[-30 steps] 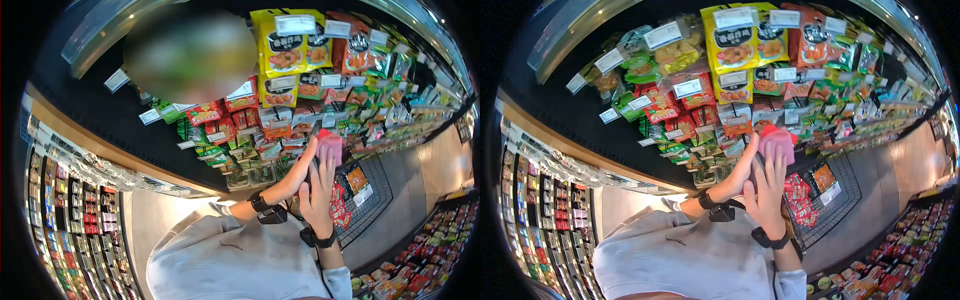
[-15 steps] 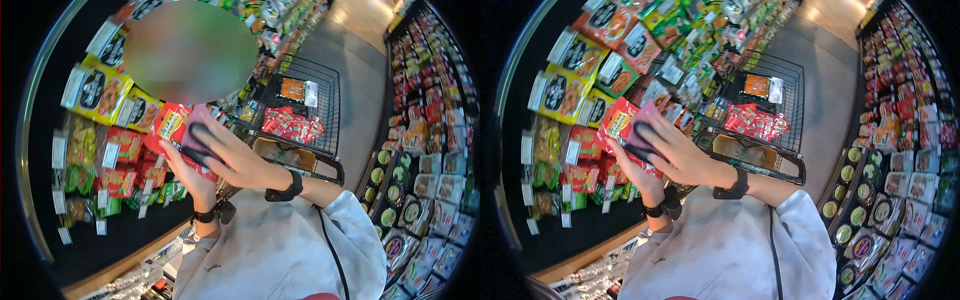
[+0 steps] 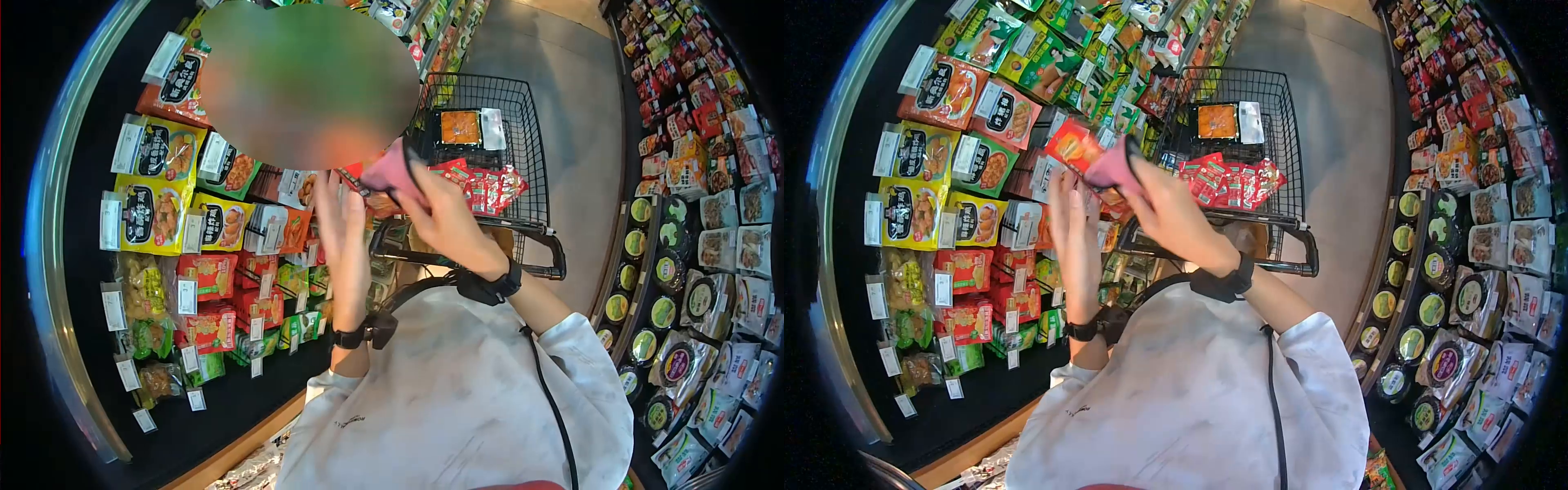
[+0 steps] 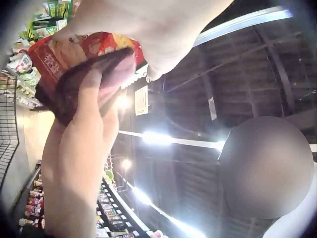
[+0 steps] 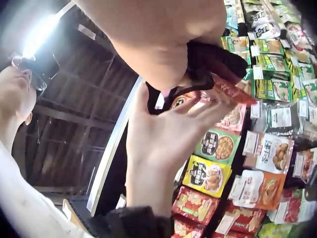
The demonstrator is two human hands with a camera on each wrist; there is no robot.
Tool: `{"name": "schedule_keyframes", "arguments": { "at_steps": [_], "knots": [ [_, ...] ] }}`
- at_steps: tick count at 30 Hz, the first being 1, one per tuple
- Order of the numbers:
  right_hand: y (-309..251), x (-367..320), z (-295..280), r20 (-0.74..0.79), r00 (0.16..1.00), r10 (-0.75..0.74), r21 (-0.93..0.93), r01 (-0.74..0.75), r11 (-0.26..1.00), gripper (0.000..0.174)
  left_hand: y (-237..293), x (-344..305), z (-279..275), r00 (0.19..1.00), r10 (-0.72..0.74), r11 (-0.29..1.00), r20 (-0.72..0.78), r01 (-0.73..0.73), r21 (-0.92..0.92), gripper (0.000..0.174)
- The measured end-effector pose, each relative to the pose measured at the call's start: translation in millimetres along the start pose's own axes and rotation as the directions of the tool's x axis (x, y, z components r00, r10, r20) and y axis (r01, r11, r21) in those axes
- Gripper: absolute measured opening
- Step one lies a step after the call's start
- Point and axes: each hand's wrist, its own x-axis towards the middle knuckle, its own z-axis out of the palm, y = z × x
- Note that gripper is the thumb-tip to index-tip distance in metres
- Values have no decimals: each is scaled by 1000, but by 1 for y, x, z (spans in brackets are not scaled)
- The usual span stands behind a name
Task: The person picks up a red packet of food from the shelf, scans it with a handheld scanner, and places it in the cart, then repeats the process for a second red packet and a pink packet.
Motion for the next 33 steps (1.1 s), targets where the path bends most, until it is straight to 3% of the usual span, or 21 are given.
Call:
{"name": "schedule_keyframes", "arguments": {
  "at_steps": [2, 3, 4, 8, 12, 14, 16, 17, 18, 20, 21, 23, 24, 26, 27, 28, 30, 31, 32, 33],
  "knots": [
    [-1, -16, 5, 136, 990, -29, -8, 30, 999, 49, -11, 4, 9, 992, -120, 968, 45, 127, -216, 61],
    [-2, -20, 13, 123, 974, -188, -30, 193, 981, 52, -15, 3, 11, 985, -165, 945, 48, 172, -277, 60],
    [0, -22, 11, 252, 949, -192, 13, 195, 981, 48, -18, 5, 10, 977, -207, 917, 57, 214, -336, 59],
    [0, -19, 2, 209, 960, -187, -124, 216, 968, 45, -13, 9, 23, 962, -254, 843, 96, 269, -466, 52],
    [7, -15, -3, 210, 965, -159, -166, 195, 967, 43, -8, 14, 28, 933, -361, 794, -4, 305, -527, 54],
    [8, -16, -2, 235, 958, -162, -214, 213, 953, 46, 3, 18, 31, 909, -416, 694, 12, 326, -643, 53],
    [3, -21, -1, 255, 947, -197, -186, 248, 951, 50, 5, 23, 26, 891, -453, 584, 26, 319, -747, 52],
    [-3, -21, 1, 206, 960, -190, -246, 239, 939, 46, -11, 27, 19, 916, -400, 587, 17, 271, -763, 51],
    [3, -23, 3, 210, 960, -188, -191, 228, 955, 42, -19, 28, 16, 917, -397, 616, -44, 230, -754, 49],
    [24, -29, -1, 211, 963, -165, -91, 187, 978, 34, -17, 26, 14, 908, -400, 680, -121, 206, -704, 47],
    [23, -27, -10, 300, 953, -43, -4, 46, 999, 30, -20, 26, 9, 906, -414, 669, -88, 237, -704, 46],
    [16, -17, -34, 489, 855, 175, 104, -256, 961, 23, -22, 23, -2, 922, -373, 741, -103, 229, -631, 48],
    [15, -14, -45, 499, 833, 241, 46, -303, 952, 19, -24, 25, -5, 934, -342, 772, -101, 218, -597, 49],
    [60, -25, -38, 125, 984, 127, 177, -148, 973, 20, -19, 29, -6, 900, -410, 706, -151, 208, -677, 51],
    [48, -16, -44, 132, 934, 332, 269, -356, 895, 22, -22, 29, -7, 911, -378, 727, -165, 182, -662, 50],
    [65, -18, -46, 200, 889, 413, 330, -458, 826, 26, -27, 30, -4, 922, -346, 744, -174, 157, -649, 50],
    [62, -15, -40, 239, 875, 420, 218, -470, 855, 35, -24, 25, 11, 912, -376, 781, -167, 215, -587, 45],
    [41, -14, -37, 322, 810, 490, 291, -577, 763, 40, -37, 24, 16, 908, -345, 859, -236, 204, -469, 40],
    [37, -14, -26, 332, 873, 356, 422, -476, 772, 45, -34, 20, 23, 924, -325, 890, -203, 226, -395, 38],
    [49, -22, -20, 353, 842, 408, 432, -533, 727, 47, -38, 18, 21, 927, -323, 912, -189, 251, -324, 38]
  ]
}}
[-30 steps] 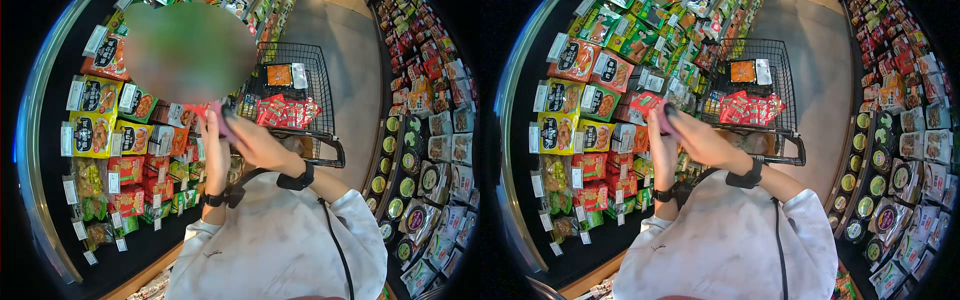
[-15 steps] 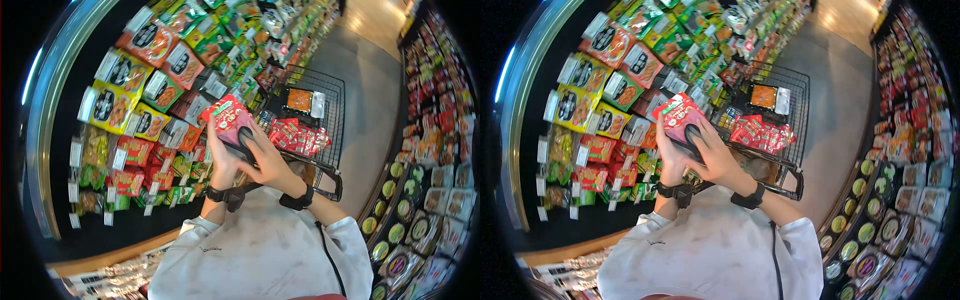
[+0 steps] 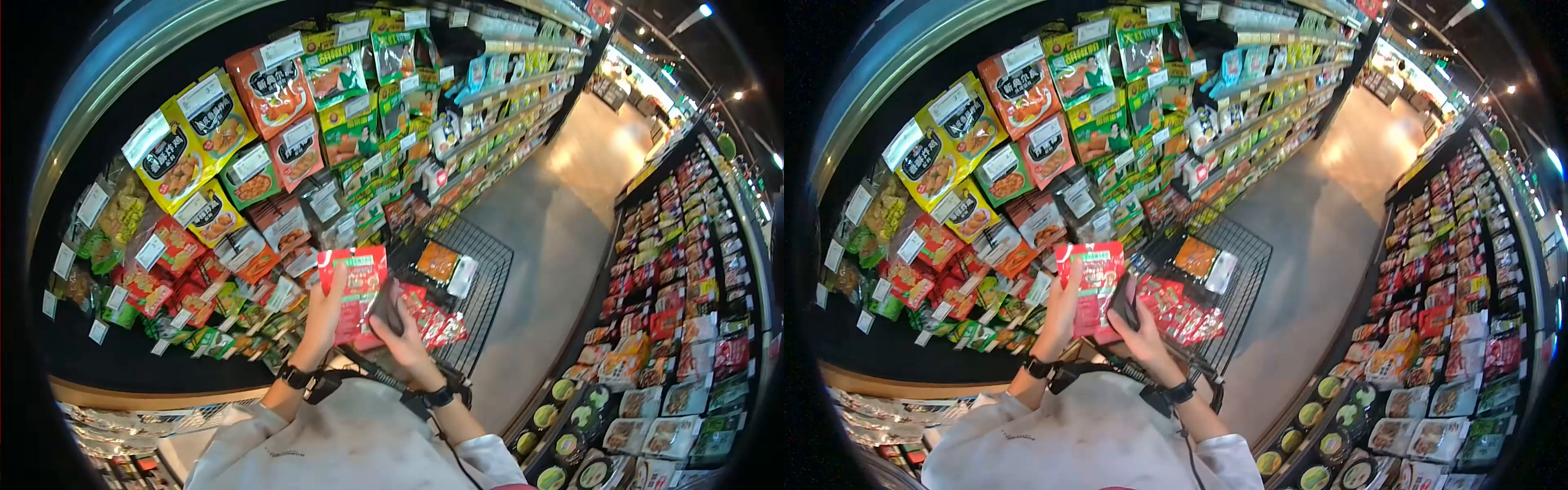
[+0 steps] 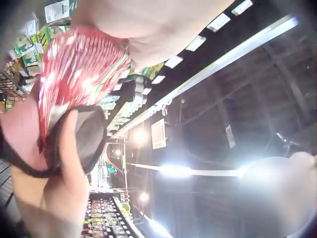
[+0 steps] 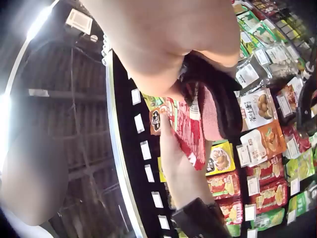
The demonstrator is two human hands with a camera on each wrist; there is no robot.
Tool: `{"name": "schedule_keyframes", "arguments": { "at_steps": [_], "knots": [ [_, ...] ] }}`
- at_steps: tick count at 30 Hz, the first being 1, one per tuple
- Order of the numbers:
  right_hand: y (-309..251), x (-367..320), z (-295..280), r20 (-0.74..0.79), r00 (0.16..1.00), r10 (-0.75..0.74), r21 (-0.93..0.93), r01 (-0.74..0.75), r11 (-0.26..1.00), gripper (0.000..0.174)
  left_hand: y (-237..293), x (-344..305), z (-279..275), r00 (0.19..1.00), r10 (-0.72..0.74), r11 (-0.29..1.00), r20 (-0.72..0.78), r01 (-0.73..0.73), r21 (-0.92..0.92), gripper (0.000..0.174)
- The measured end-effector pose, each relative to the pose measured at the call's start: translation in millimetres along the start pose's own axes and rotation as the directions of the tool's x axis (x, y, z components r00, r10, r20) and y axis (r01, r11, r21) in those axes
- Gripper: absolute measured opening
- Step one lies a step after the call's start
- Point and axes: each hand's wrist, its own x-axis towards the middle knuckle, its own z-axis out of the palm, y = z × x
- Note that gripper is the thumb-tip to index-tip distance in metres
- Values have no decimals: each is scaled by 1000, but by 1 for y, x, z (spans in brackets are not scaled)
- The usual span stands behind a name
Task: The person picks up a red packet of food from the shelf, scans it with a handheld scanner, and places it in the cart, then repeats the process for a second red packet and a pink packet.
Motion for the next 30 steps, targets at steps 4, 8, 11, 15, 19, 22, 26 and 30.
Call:
{"name": "schedule_keyframes", "arguments": {
  "at_steps": [4, 8, 11, 15, 19, 22, 26, 30],
  "knots": [
    [-2, 5, -16, -100, 989, 105, -80, -113, 990, 57, -4, 8, -30, 990, -26, 990, 140, 6, 141, 38],
    [-3, 17, -50, -371, 927, 45, -177, -119, 977, 51, 28, 2, -61, 988, 96, 980, 121, -115, 161, 38],
    [-19, 28, -51, -302, 951, -73, -166, 23, 986, 39, 54, -8, -71, 989, 97, 985, 109, -111, 134, 35],
    [5, 38, -69, -305, 950, -75, -332, -32, 943, 34, 66, -22, -89, 983, 155, 968, 97, -171, 182, 32],
    [65, 60, -113, -394, 915, -84, -349, -64, 935, 41, 110, -60, -82, 927, 342, 921, 153, -363, 141, 24],
    [96, 71, -128, -389, 918, -77, -364, -76, 928, 43, 126, -80, -96, 794, 493, 832, 355, -550, 73, 23],
    [158, 92, -170, -446, 887, 120, -364, -302, 881, 40, 149, -102, -102, 620, 587, 716, 521, -698, 23, 26],
    [248, 114, -219, -470, 875, 119, -519, -383, 764, 32, 169, -117, -92, 508, 632, 651, 585, -758, -46, 26]
  ]
}}
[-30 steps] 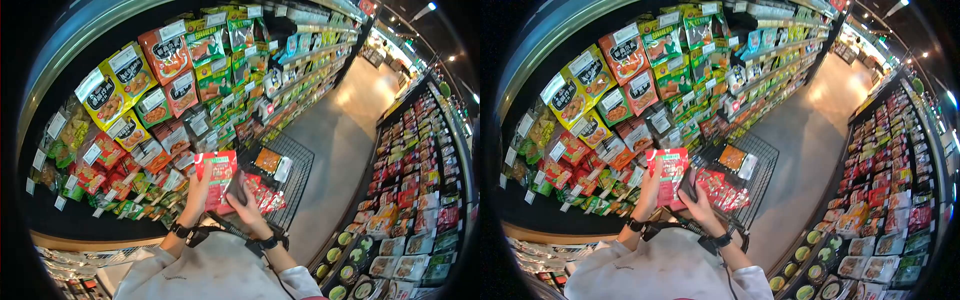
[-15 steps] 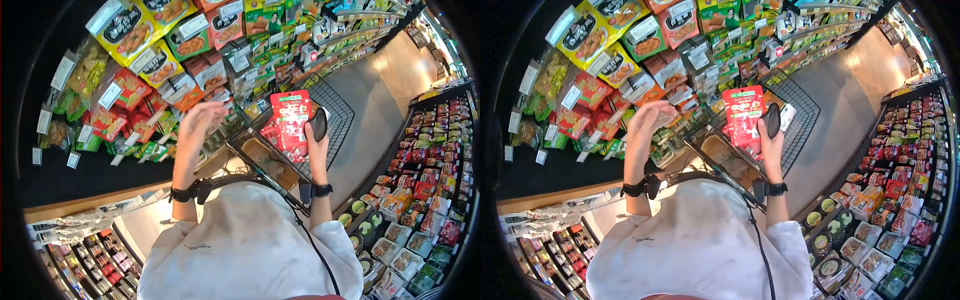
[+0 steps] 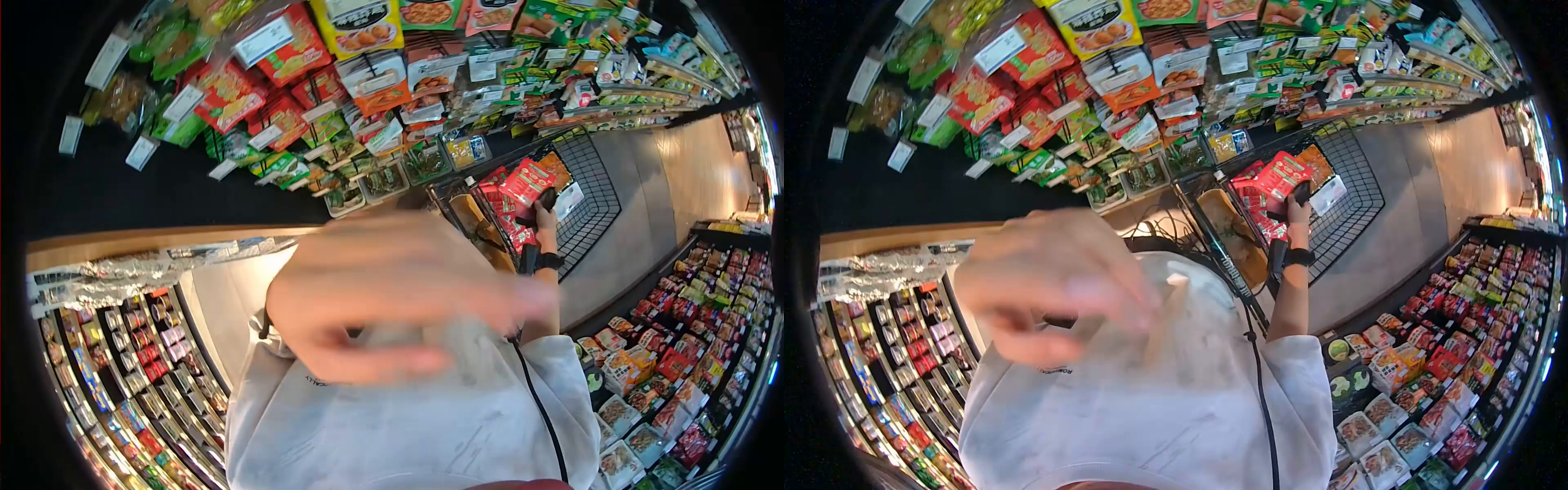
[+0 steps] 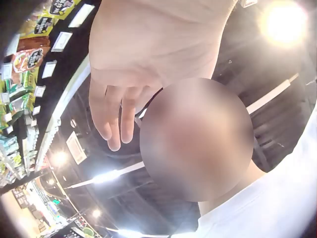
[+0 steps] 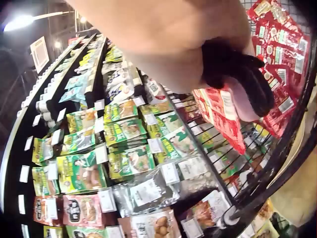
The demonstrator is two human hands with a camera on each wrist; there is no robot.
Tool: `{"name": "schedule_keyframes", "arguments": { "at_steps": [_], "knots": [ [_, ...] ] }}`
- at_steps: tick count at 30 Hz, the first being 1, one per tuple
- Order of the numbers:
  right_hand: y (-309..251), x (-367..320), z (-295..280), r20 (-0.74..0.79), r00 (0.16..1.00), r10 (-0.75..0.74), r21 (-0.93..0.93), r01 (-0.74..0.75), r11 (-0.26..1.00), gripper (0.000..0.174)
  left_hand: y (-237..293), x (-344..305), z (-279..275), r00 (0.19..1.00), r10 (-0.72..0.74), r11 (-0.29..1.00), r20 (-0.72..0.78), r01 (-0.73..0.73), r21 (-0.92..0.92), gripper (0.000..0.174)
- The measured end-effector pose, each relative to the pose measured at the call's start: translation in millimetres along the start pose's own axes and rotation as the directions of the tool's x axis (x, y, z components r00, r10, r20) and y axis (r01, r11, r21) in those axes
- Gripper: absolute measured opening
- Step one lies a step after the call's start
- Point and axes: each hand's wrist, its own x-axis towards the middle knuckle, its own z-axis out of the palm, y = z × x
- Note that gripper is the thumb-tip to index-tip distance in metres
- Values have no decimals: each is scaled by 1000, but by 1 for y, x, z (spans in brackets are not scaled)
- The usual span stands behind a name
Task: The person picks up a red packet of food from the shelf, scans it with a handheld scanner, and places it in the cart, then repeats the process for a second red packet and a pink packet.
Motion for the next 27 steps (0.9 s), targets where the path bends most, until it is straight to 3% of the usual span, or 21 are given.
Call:
{"name": "schedule_keyframes", "arguments": {
  "at_steps": [1, 2, 3, 4, 5, 7, 15, 18, 19, 21, 22, 23, 25, 27],
  "knots": [
    [-13, -5, 4, 44, 999, -26, -91, 30, 995, 30, 5, 4, -1, 1000, 9, 1000, 18, -9, -14, 26],
    [-23, -18, 0, 146, 979, 143, 48, -152, 987, 25, 11, 6, 0, 999, 23, 1000, 29, -22, -21, 26],
    [-10, -7, -3, 236, 943, 236, 65, -257, 964, 34, 17, 6, -1, 999, 38, 999, 32, -37, -22, 27],
    [-7, -10, -2, 253, 950, 183, 272, -252, 929, 34, 24, 6, 0, 998, 56, 998, 30, -55, -22, 27],
    [-3, -3, -4, 232, 939, 255, 242, -309, 920, 37, 30, 5, -1, 997, 70, 997, 26, -70, -22, 27],
    [-20, -15, -12, 277, 921, 273, 353, -361, 863, 38, 40, 2, 2, 996, 90, 996, 8, -90, -18, 28],
    [-113, -73, -11, 242, 964, 115, 494, -224, 840, 43, 57, -20, -18, 998, 67, 998, 8, -67, 4, 30],
    [-124, -84, -12, 202, 977, -73, 477, -33, 878, 50, 34, -32, -41, 996, 13, 1000, 88, -15, 25, 32],
    [-119, -87, -14, 212, 970, -115, 485, -2, 875, 53, 26, -44, -51, 986, -147, 989, 78, 146, 26, 32],
    [-196, -136, 0, 75, 997, 7, 474, -42, 880, 57, -13, -85, -78, 830, -553, 828, 80, 535, 168, 32],
    [-189, -131, -1, 63, 998, -20, 486, -13, 874, 57, -29, -100, -94, 695, -716, 686, 61, 685, 245, 32],
    [-181, -124, -5, 45, 998, -43, 494, 15, 869, 56, -62, -130, -108, 645, -764, 604, -29, 731, 317, 29],
    [-189, -130, -4, 28, 995, -95, 522, 66, 850, 57, -153, -200, -147, 534, -827, 536, -174, 843, 39, 27],
    [-183, -122, -6, -31, 990, -140, 440, 139, 887, 57, -214, -240, -174, 400, -805, 468, -438, 882, -53, 26]
  ]
}}
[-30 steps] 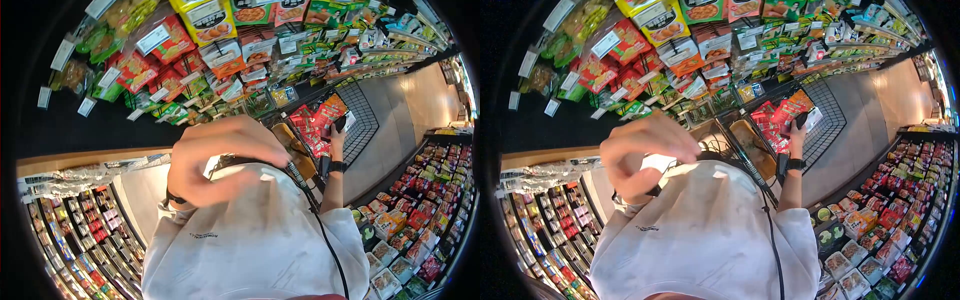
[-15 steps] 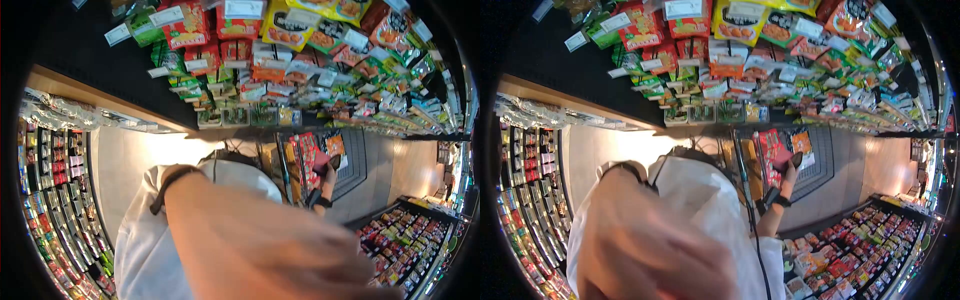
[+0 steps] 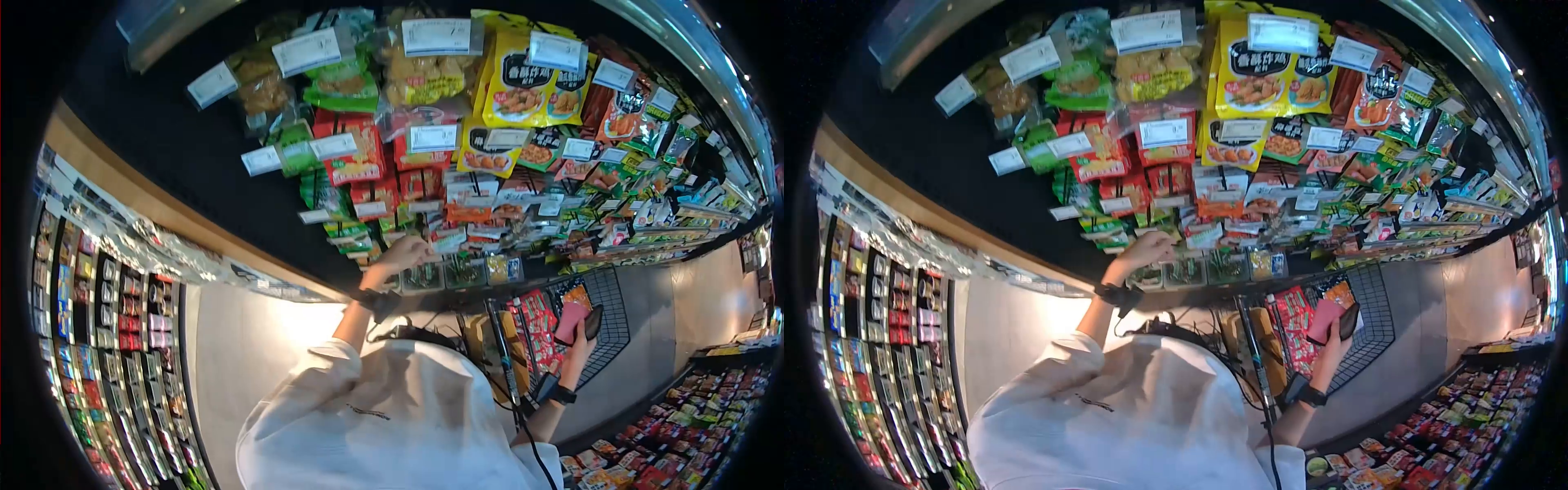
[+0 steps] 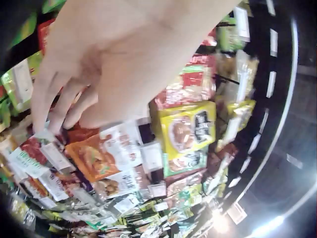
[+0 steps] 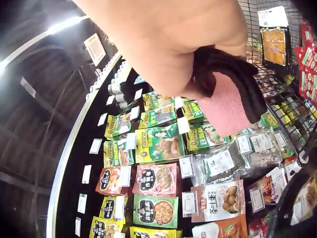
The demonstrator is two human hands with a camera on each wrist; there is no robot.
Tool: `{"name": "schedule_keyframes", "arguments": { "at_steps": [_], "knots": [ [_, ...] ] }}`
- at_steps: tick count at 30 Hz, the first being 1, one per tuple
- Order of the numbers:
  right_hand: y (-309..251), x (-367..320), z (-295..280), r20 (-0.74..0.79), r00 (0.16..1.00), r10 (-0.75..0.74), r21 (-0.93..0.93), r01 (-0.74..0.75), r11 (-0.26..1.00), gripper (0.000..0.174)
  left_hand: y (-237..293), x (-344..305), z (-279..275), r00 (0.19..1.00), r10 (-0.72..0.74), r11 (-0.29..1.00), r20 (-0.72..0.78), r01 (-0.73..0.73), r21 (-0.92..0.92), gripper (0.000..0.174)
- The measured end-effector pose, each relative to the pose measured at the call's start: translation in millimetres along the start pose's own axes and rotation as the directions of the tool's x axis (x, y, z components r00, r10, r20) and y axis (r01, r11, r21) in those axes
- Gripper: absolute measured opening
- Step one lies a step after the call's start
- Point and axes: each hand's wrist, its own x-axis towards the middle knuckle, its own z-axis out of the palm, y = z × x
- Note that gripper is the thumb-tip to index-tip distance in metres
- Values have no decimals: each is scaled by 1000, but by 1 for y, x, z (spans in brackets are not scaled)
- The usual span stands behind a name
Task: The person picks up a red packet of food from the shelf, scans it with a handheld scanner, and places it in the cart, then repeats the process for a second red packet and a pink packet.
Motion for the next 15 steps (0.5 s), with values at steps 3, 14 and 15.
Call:
{"name": "schedule_keyframes", "arguments": {
  "at_steps": [3, 14, 15],
  "knots": [
    [-29, -26, 15, -29, 999, -26, 39, 28, 999, 53, -59, 51, -8, 860, 266, 964, -436, -240, 114, 29],
    [-31, -74, 3, -69, 995, -71, -199, 56, 978, 34, -64, 112, -21, 527, 385, 914, -758, -331, 235, 61],
    [-39, -86, 11, -72, 993, -92, -138, 81, 987, 35, -74, 125, -24, 519, 382, 918, -765, -307, 250, 60]
  ]
}}
